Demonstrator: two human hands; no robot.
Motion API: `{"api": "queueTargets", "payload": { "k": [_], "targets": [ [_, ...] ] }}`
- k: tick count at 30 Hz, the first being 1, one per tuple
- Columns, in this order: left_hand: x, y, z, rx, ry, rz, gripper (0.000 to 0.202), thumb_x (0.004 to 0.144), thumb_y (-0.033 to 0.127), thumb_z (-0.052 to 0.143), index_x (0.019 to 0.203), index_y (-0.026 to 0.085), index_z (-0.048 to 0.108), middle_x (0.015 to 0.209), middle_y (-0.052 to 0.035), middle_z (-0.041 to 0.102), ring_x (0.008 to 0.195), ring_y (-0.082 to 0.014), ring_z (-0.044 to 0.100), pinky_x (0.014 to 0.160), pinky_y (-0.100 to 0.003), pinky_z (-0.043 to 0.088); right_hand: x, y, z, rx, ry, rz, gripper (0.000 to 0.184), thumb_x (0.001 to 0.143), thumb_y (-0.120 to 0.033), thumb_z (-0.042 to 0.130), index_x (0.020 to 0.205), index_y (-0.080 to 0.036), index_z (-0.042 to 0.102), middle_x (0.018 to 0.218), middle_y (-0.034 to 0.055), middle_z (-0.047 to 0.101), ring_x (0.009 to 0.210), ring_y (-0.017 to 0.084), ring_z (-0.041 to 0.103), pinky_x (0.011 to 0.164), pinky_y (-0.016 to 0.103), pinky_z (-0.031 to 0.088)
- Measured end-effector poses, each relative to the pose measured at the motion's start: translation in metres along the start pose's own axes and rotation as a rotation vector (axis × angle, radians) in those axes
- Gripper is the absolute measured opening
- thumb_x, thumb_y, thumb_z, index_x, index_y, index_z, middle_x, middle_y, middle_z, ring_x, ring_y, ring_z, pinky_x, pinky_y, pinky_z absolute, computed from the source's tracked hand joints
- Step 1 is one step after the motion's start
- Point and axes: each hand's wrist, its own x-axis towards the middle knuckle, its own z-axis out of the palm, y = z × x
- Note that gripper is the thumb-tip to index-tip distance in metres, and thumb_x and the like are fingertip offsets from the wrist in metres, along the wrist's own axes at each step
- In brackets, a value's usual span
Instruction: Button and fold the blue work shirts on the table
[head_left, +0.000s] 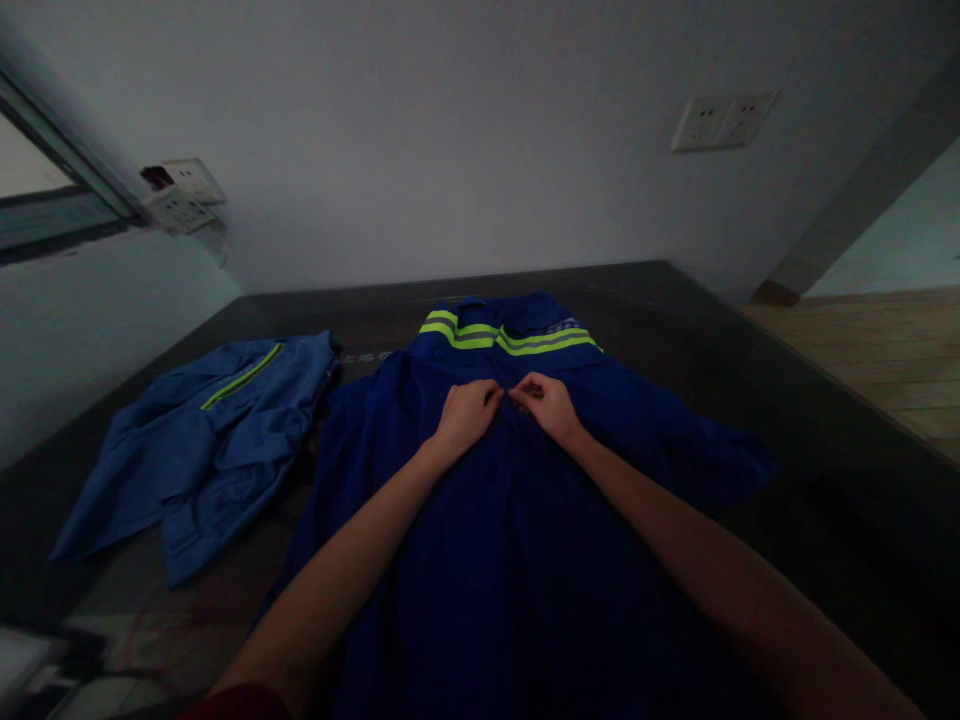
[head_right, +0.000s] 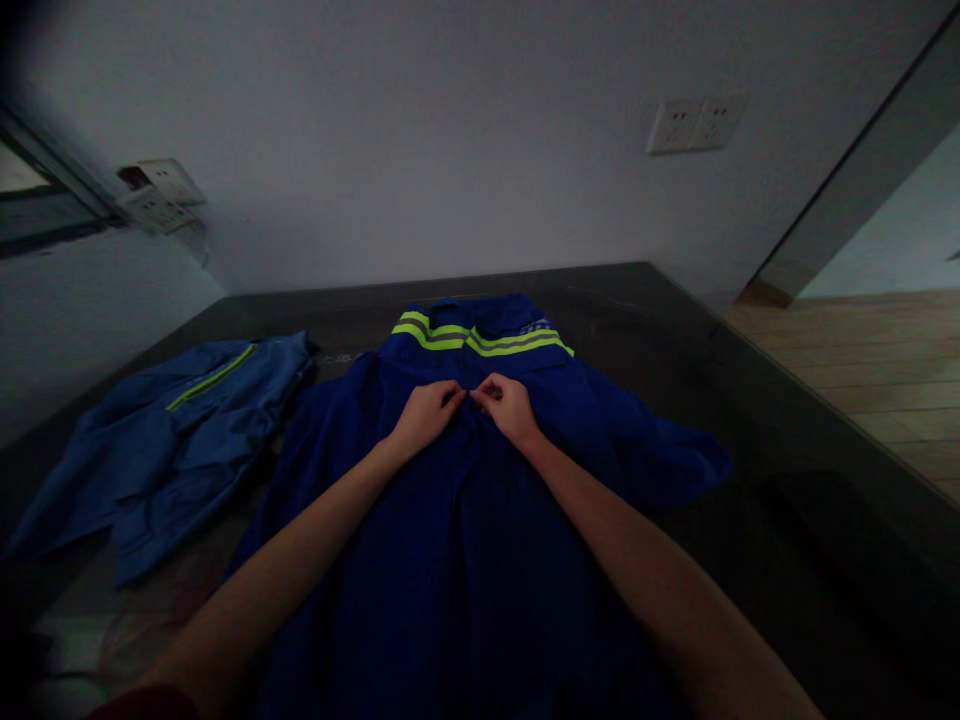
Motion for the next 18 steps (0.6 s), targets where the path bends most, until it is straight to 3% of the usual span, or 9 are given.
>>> {"api": "queueTargets", "payload": {
  "k": [8,18],
  "targets": [
    [-0.001,-0.001,0.001,0.010,0.025,0.039,0.016,0.089,0.023,0.048,0.081,0.020,0.062,0.083,-0.0029,0.066,0.078,-0.0178,0.060,0.069,-0.027,0.038,0.003,0.003,-0.002,0.088,-0.008,0.078,0.037,0.070,-0.055,0.064,0.068,-0.019,0.054,0.058,0.0002,0.061,0.051,0.012,0.056,0.051,0.025,0.047],
    [0.004,-0.005,0.008,-0.356,0.007,-0.131,0.014,0.080,0.027,0.057,0.074,0.016,0.063,0.068,0.0010,0.063,0.064,-0.0126,0.056,0.060,-0.023,0.039,0.003,0.004,0.000,0.091,-0.002,0.080,0.034,0.070,-0.052,0.065,0.068,-0.019,0.054,0.056,-0.0006,0.059,0.049,0.012,0.055,0.049,0.025,0.046]
  ]
}}
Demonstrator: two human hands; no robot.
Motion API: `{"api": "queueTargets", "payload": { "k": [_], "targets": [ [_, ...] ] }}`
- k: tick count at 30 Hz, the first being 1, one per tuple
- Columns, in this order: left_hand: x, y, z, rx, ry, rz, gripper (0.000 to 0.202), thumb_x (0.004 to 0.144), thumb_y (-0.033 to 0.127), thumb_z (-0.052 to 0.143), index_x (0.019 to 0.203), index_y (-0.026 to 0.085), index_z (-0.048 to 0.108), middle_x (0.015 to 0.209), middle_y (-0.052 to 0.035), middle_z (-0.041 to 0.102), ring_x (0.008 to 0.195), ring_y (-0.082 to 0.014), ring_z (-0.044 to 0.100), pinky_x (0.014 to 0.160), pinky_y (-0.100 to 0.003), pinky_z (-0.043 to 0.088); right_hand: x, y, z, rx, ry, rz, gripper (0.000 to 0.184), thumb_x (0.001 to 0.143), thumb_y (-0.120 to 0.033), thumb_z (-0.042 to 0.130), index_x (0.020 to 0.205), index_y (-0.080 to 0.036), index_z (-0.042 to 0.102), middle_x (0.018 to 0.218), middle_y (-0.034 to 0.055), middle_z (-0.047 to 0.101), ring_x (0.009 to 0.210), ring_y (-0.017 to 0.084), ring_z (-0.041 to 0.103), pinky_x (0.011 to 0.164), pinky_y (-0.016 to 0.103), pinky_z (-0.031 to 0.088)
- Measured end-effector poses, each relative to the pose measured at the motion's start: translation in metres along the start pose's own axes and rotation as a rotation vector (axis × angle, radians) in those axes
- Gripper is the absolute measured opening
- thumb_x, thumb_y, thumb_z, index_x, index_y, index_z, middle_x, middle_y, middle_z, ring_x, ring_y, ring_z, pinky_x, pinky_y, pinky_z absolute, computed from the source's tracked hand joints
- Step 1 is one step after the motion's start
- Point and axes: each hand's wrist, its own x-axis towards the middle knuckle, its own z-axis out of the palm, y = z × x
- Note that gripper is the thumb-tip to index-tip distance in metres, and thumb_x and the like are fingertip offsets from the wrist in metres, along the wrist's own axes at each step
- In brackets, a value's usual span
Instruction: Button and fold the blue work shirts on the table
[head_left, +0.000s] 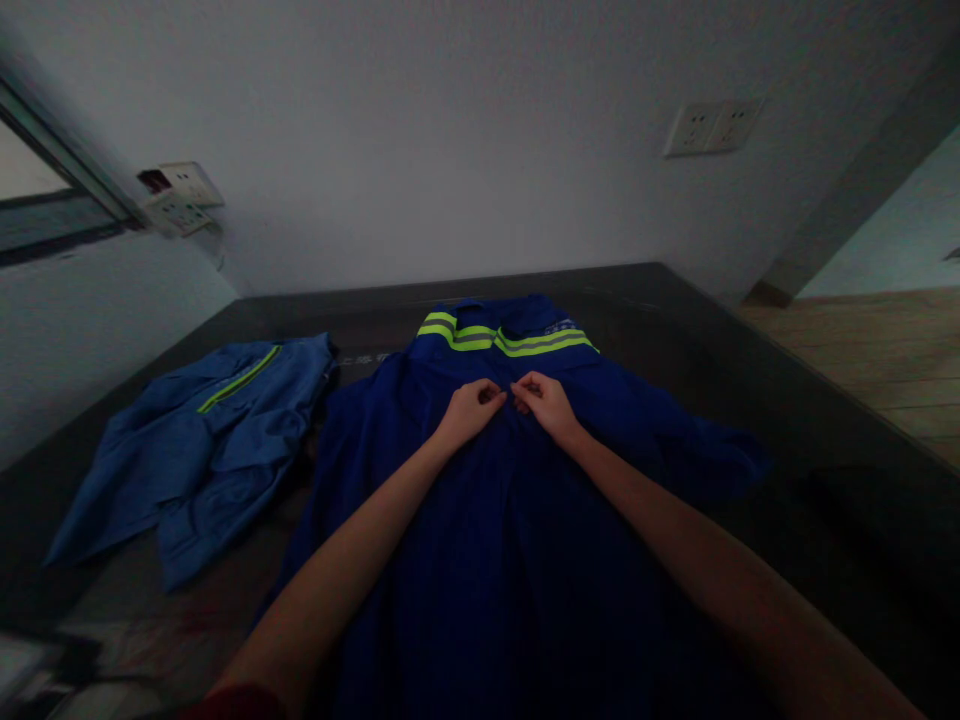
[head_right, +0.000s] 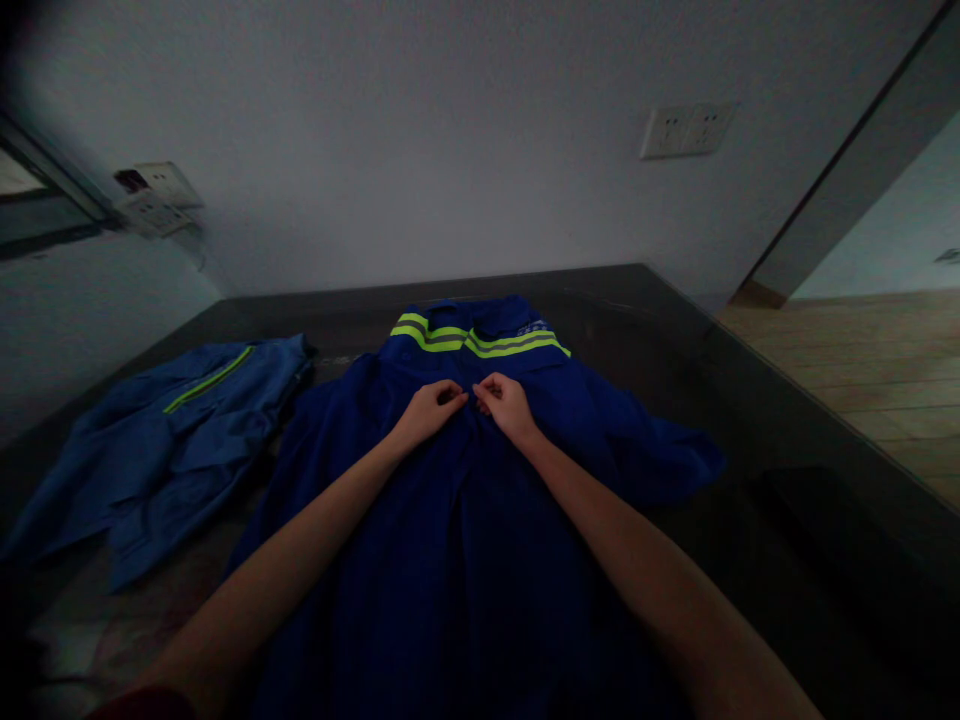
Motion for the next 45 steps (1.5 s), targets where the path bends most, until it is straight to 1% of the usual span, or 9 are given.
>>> {"api": "queueTargets", "payload": {
  "k": [5,11,21,27,32,35,38,40,45],
  "targets": [
    [0.001,-0.007,0.006,-0.043,0.027,-0.039,0.014,0.077,0.028,0.059,0.071,0.016,0.061,0.066,0.0019,0.061,0.063,-0.0121,0.055,0.059,-0.023,0.039,0.000,0.002,0.001,-0.012,0.001,-0.009,0.036,0.069,-0.053,0.065,0.068,-0.019,0.054,0.056,-0.0008,0.058,0.049,0.013,0.055,0.049,0.025,0.047],
    [0.002,-0.011,0.007,-0.092,-0.011,-0.041,0.011,0.076,0.025,0.061,0.071,0.016,0.058,0.065,0.0029,0.058,0.063,-0.0114,0.053,0.058,-0.022,0.038,-0.001,0.002,0.002,-0.026,0.009,-0.007,0.035,0.069,-0.053,0.065,0.068,-0.020,0.053,0.056,-0.0005,0.058,0.049,0.013,0.056,0.049,0.025,0.047],
    [-0.002,-0.009,0.004,0.135,-0.011,0.071,0.007,0.078,0.020,0.060,0.073,0.019,0.056,0.067,0.0028,0.058,0.063,-0.0128,0.052,0.059,-0.024,0.035,0.000,0.001,0.000,0.000,-0.025,0.010,0.034,0.068,-0.050,0.068,0.067,-0.019,0.054,0.055,-0.0008,0.059,0.048,0.012,0.056,0.049,0.026,0.048],
    [-0.002,-0.009,0.007,0.055,0.015,-0.021,0.012,0.078,0.021,0.057,0.068,0.018,0.052,0.064,0.0036,0.053,0.062,-0.0124,0.049,0.059,-0.024,0.033,-0.001,0.000,-0.001,0.005,-0.063,0.001,0.030,0.069,-0.045,0.067,0.069,-0.018,0.055,0.056,-0.0011,0.058,0.048,0.012,0.055,0.050,0.025,0.047],
    [0.003,-0.012,0.002,0.035,-0.072,-0.036,0.016,0.080,0.023,0.052,0.066,0.017,0.051,0.059,0.0048,0.047,0.060,-0.0114,0.044,0.057,-0.023,0.031,-0.002,0.001,0.000,-0.014,-0.071,-0.045,0.026,0.072,-0.042,0.065,0.074,-0.018,0.058,0.059,-0.0006,0.059,0.051,0.012,0.056,0.052,0.025,0.048],
    [0.006,-0.014,-0.003,0.028,-0.127,-0.002,0.015,0.081,0.026,0.052,0.071,0.016,0.057,0.062,0.0039,0.051,0.061,-0.0120,0.047,0.058,-0.023,0.034,-0.003,0.001,0.000,-0.029,-0.056,-0.052,0.021,0.073,-0.038,0.062,0.075,-0.018,0.059,0.060,-0.0002,0.059,0.054,0.013,0.057,0.053,0.025,0.048],
    [0.007,-0.014,-0.006,-0.011,-0.053,0.001,0.011,0.080,0.024,0.054,0.083,0.016,0.062,0.074,0.0007,0.061,0.070,-0.0137,0.055,0.065,-0.024,0.039,-0.004,0.000,0.002,-0.055,-0.064,-0.077,0.016,0.075,-0.034,0.061,0.075,-0.018,0.060,0.062,-0.0002,0.059,0.057,0.014,0.058,0.054,0.025,0.048],
    [0.007,-0.013,-0.006,-0.034,0.004,-0.007,0.012,0.080,0.025,0.055,0.084,0.016,0.063,0.078,-0.0009,0.064,0.074,-0.0145,0.058,0.069,-0.024,0.042,-0.004,-0.001,0.002,-0.079,-0.079,-0.097,0.013,0.076,-0.031,0.060,0.076,-0.018,0.061,0.063,0.0000,0.060,0.058,0.014,0.058,0.055,0.025,0.047],
    [0.005,-0.014,-0.004,-0.063,0.051,-0.026,0.011,0.080,0.024,0.056,0.078,0.016,0.062,0.071,-0.0001,0.063,0.067,-0.0136,0.057,0.064,-0.024,0.041,-0.007,-0.006,0.002,-0.177,-0.047,-0.158,0.010,0.076,-0.022,0.058,0.084,-0.017,0.063,0.068,-0.0001,0.060,0.058,0.012,0.055,0.056,0.024,0.044]
  ]
}}
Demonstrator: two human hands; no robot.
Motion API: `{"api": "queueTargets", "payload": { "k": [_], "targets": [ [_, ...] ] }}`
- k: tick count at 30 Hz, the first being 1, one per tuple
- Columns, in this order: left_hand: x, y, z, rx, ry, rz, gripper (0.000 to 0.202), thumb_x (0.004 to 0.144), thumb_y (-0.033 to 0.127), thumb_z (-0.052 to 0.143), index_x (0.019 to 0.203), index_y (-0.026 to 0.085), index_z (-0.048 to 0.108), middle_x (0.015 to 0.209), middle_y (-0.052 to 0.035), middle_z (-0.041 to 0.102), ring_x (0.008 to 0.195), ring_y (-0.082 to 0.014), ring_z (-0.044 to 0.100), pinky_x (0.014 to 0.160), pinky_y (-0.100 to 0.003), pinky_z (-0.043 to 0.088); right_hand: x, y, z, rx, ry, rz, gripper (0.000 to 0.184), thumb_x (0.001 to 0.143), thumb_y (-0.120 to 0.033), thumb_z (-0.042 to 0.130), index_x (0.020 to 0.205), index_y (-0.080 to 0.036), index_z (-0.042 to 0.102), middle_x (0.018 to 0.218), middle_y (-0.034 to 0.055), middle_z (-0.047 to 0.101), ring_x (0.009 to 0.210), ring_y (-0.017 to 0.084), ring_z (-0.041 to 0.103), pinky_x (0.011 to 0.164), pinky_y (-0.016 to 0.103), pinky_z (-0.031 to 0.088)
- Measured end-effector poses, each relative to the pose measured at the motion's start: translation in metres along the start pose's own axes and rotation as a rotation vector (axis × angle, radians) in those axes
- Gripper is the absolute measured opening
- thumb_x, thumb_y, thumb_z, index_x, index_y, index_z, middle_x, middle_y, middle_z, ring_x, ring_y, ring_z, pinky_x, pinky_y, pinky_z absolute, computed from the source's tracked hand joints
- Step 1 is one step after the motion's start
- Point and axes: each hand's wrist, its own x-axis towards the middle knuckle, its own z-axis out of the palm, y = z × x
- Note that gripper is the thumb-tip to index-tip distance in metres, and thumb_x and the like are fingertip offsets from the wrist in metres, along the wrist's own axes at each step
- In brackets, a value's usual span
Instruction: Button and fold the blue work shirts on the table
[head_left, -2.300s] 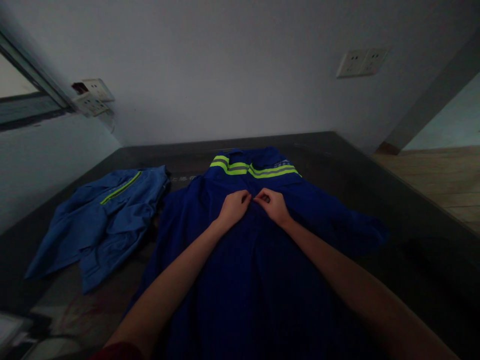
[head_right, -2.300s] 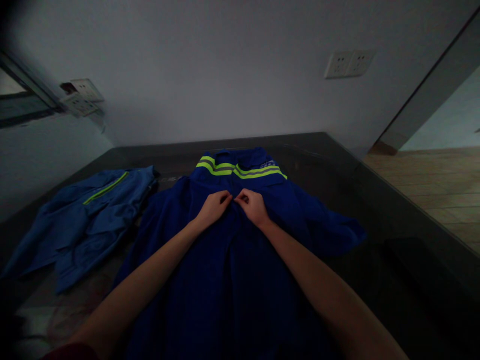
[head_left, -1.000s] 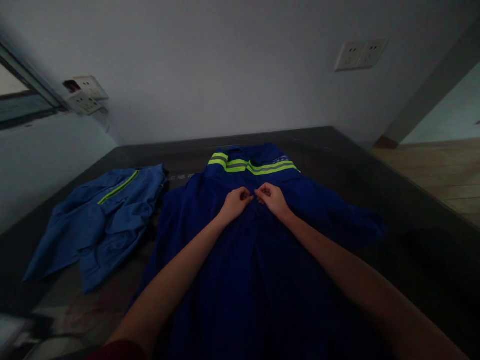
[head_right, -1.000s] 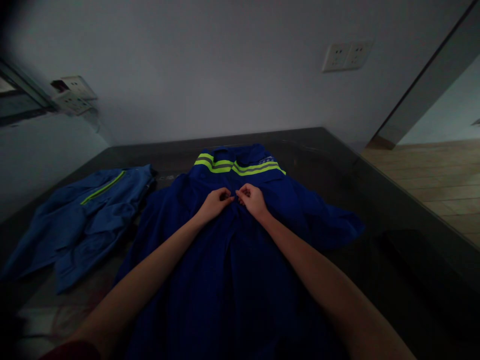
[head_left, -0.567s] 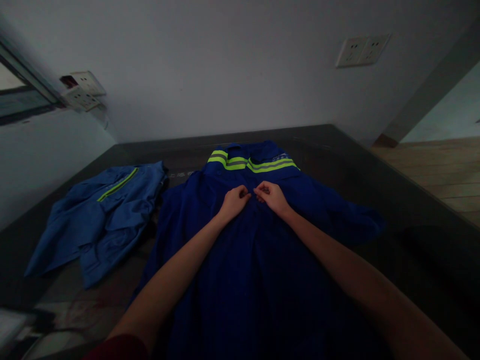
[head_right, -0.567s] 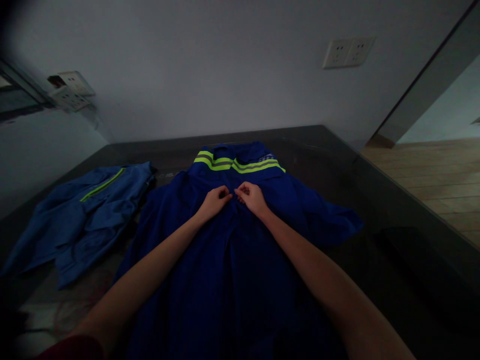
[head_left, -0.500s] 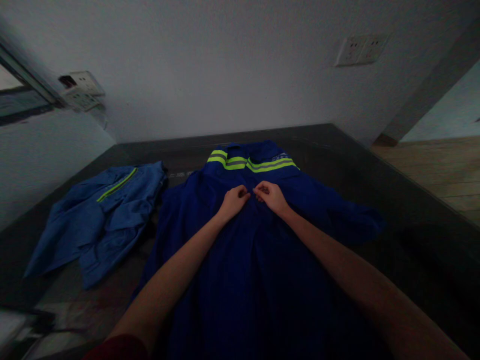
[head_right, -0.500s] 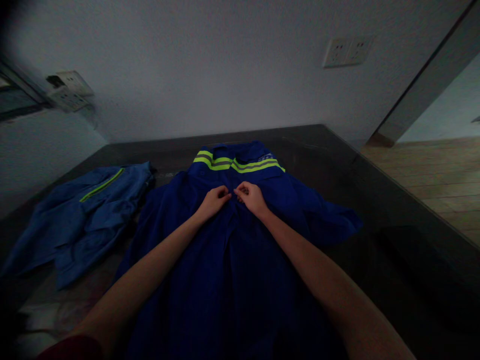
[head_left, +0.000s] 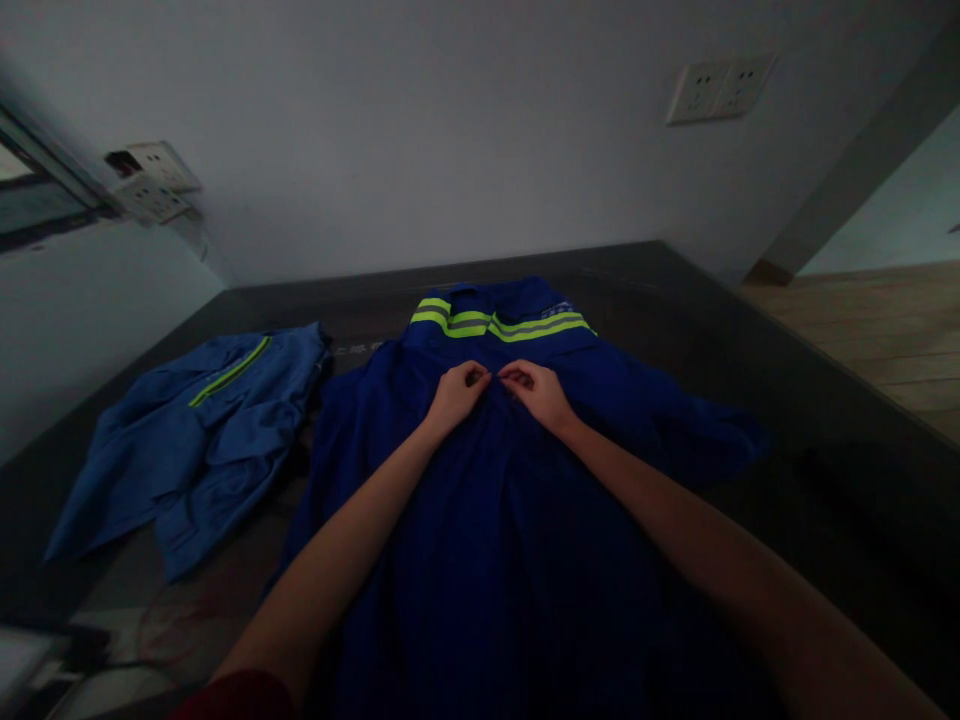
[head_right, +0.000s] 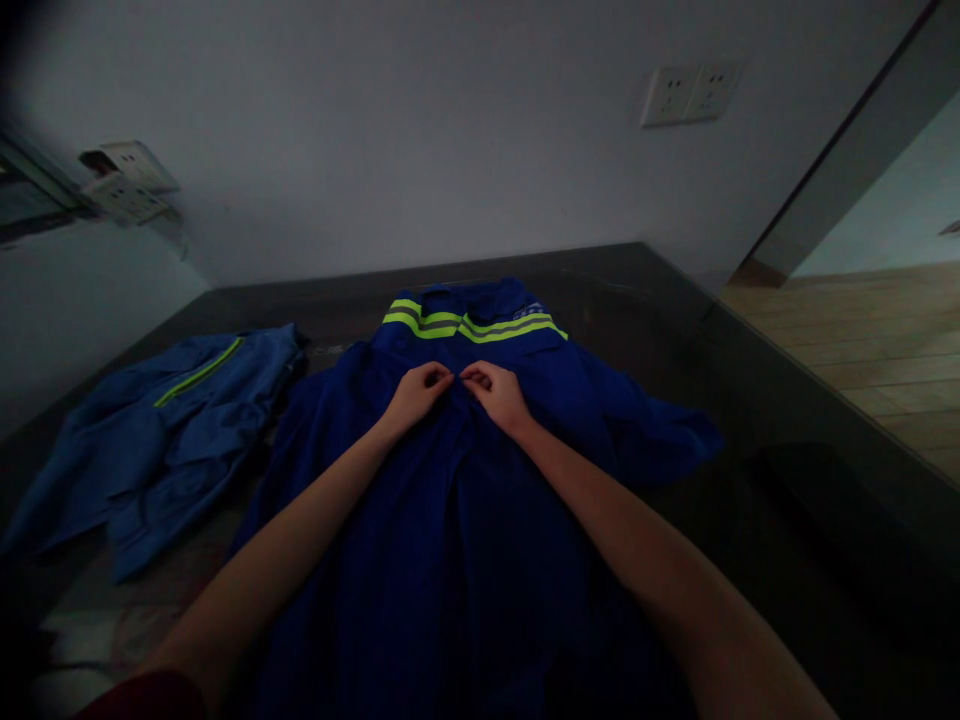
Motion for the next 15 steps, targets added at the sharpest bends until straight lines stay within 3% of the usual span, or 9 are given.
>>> {"api": "queueTargets", "payload": {
  "k": [6,15],
  "targets": [
    [0.003,-0.009,0.004,-0.076,0.030,-0.002,0.010,0.079,0.025,0.058,0.078,0.016,0.061,0.068,0.0010,0.061,0.065,-0.0126,0.056,0.062,-0.023,0.041,-0.002,-0.005,-0.002,-0.185,0.069,-0.124,0.007,0.076,-0.018,0.062,0.081,-0.018,0.066,0.072,0.0008,0.060,0.063,0.012,0.053,0.060,0.024,0.042],
    [0.003,-0.011,0.005,-0.149,0.044,0.044,0.012,0.079,0.028,0.058,0.082,0.016,0.061,0.070,0.0016,0.060,0.066,-0.0124,0.055,0.062,-0.023,0.040,-0.001,-0.001,0.000,-0.127,0.092,-0.080,0.008,0.075,-0.018,0.064,0.082,-0.017,0.063,0.066,-0.0022,0.058,0.057,0.011,0.053,0.054,0.022,0.040]
  ]
}}
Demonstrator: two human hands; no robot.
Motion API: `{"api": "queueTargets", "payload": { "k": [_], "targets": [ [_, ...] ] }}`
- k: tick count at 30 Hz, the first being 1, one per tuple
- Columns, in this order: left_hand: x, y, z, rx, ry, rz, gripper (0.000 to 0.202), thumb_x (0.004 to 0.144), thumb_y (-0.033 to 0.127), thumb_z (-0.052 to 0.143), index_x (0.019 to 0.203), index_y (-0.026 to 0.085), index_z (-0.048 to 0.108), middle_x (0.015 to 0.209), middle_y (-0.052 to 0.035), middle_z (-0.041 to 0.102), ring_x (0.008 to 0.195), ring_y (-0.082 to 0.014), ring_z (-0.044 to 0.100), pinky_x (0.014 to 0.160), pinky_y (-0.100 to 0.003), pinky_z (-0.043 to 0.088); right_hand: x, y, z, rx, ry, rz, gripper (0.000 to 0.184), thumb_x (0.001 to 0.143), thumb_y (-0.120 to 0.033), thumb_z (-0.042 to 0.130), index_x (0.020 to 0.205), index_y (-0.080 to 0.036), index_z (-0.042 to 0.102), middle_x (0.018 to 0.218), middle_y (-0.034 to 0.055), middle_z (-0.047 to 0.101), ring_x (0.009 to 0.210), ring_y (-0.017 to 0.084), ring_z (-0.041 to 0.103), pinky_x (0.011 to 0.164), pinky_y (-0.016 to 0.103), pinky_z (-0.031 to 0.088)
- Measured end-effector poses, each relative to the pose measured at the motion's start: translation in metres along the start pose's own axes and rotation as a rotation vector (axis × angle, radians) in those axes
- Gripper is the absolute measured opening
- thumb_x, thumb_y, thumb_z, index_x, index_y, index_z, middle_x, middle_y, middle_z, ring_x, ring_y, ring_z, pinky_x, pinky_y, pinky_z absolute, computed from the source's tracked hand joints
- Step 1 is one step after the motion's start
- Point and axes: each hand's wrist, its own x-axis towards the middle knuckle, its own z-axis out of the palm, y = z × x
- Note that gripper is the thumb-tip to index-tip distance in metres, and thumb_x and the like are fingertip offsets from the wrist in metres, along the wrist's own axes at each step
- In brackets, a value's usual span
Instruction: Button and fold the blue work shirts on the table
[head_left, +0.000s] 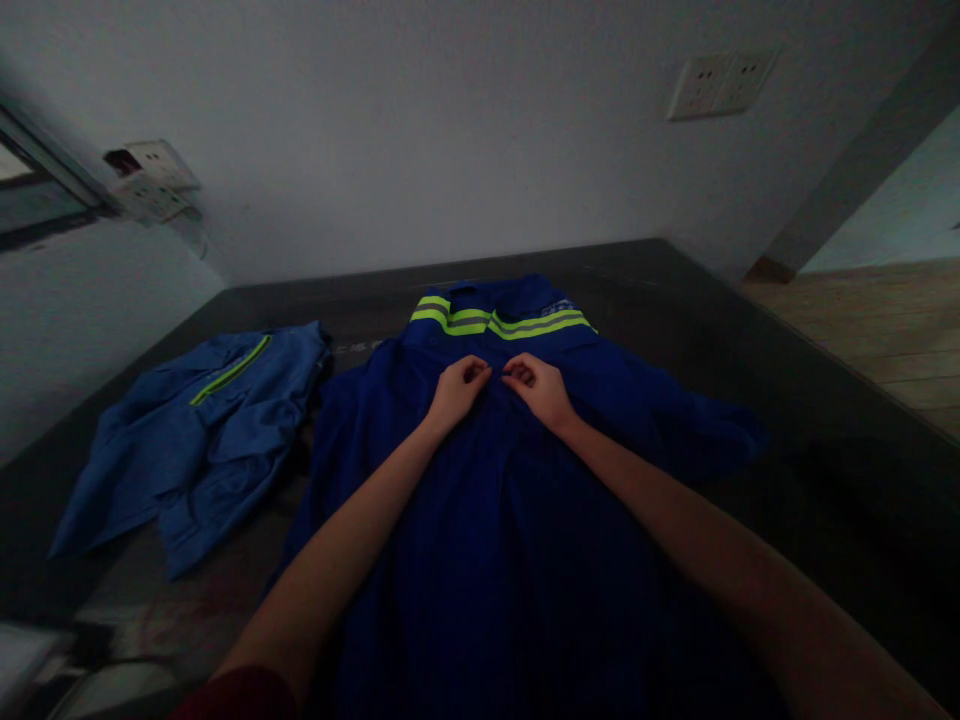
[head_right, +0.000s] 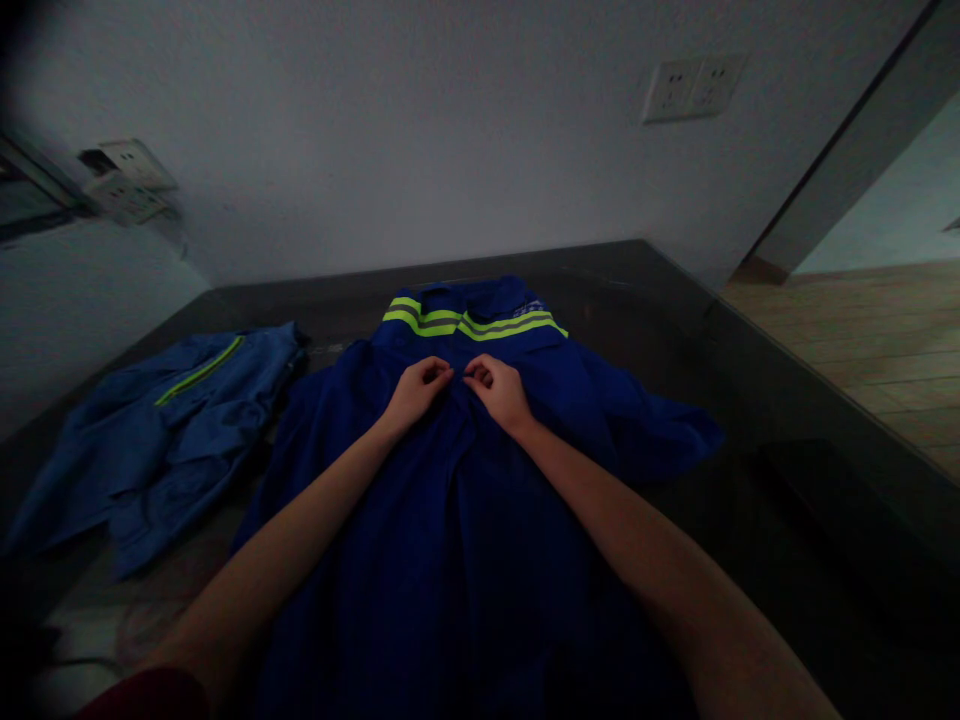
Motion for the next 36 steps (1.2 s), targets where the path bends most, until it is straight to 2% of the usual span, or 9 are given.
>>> {"api": "queueTargets", "payload": {
  "k": [3,10,16,21,24,27,32,34,36],
  "targets": [
    [0.000,0.002,0.000,-0.035,0.006,-0.003,0.012,0.079,0.028,0.058,0.081,0.016,0.061,0.071,0.0013,0.060,0.067,-0.0125,0.056,0.064,-0.023,0.041,0.000,-0.002,-0.001,-0.008,-0.006,-0.025,0.001,0.076,-0.018,0.062,0.076,-0.018,0.062,0.068,-0.0004,0.062,0.061,0.012,0.055,0.057,0.023,0.041],
    [-0.004,-0.003,0.003,-0.017,0.014,-0.010,0.008,0.079,0.021,0.058,0.085,0.017,0.057,0.071,0.0018,0.060,0.068,-0.0124,0.058,0.065,-0.022,0.042,0.000,-0.003,-0.001,0.004,0.003,-0.031,0.007,0.077,-0.023,0.061,0.073,-0.018,0.063,0.068,0.0008,0.063,0.061,0.013,0.057,0.058,0.024,0.043],
    [-0.011,-0.006,0.009,0.089,0.038,0.053,0.030,0.080,0.014,0.055,0.109,0.020,0.049,0.073,0.0039,0.058,0.066,-0.0111,0.056,0.064,-0.021,0.041,-0.003,-0.007,-0.004,0.026,-0.003,-0.054,0.018,0.085,-0.026,0.051,0.089,-0.018,0.066,0.078,0.0036,0.067,0.066,0.014,0.060,0.062,0.025,0.045],
    [-0.011,-0.004,0.008,0.093,0.024,0.071,0.042,0.081,0.013,0.054,0.120,0.020,0.042,0.075,0.0035,0.058,0.070,-0.0118,0.058,0.068,-0.022,0.043,-0.010,-0.033,-0.016,-0.009,-0.095,-0.051,0.019,0.087,-0.026,0.050,0.094,-0.017,0.066,0.079,0.0032,0.066,0.068,0.014,0.061,0.064,0.025,0.045],
    [-0.013,-0.001,0.006,0.122,0.020,0.083,0.041,0.082,0.013,0.052,0.121,0.021,0.044,0.075,0.0032,0.058,0.071,-0.0121,0.059,0.070,-0.023,0.045,-0.026,-0.052,-0.032,-0.137,-0.261,-0.077,0.017,0.087,-0.025,0.052,0.092,-0.018,0.066,0.082,0.0033,0.066,0.073,0.015,0.060,0.065,0.025,0.044],
    [-0.016,0.001,0.005,0.144,0.026,0.095,0.039,0.083,0.014,0.051,0.121,0.021,0.047,0.080,0.0013,0.060,0.075,-0.0128,0.060,0.072,-0.024,0.046,-0.056,-0.064,-0.062,-0.424,-0.355,-0.092,0.013,0.087,-0.027,0.055,0.084,-0.019,0.065,0.084,0.0034,0.065,0.077,0.016,0.058,0.067,0.026,0.041],
    [-0.017,0.004,0.003,0.217,0.033,0.110,0.038,0.084,0.016,0.050,0.121,0.022,0.048,0.084,-0.0004,0.063,0.076,-0.0142,0.061,0.071,-0.025,0.046,-0.118,-0.068,-0.130,-0.905,-0.197,0.162,0.034,0.092,-0.043,0.045,0.070,-0.020,0.058,0.076,0.0033,0.061,0.073,0.018,0.058,0.060,0.027,0.037],
    [-0.017,0.007,0.003,0.249,0.018,0.103,0.039,0.085,0.018,0.050,0.123,0.022,0.047,0.085,-0.0011,0.063,0.077,-0.0150,0.061,0.071,-0.026,0.046,-0.141,-0.064,-0.146,-1.001,-0.180,0.298,0.042,0.091,-0.051,0.042,0.067,-0.021,0.056,0.074,0.0035,0.061,0.067,0.018,0.059,0.056,0.028,0.036],
    [-0.020,0.010,0.003,0.283,-0.005,0.088,0.039,0.087,0.020,0.048,0.125,0.020,0.044,0.089,-0.0031,0.064,0.080,-0.0165,0.062,0.073,-0.028,0.047,-0.159,-0.059,-0.148,-1.018,-0.209,0.355,0.041,0.088,-0.056,0.045,0.069,-0.021,0.056,0.077,0.0050,0.062,0.069,0.020,0.061,0.057,0.029,0.039]
  ]
}}
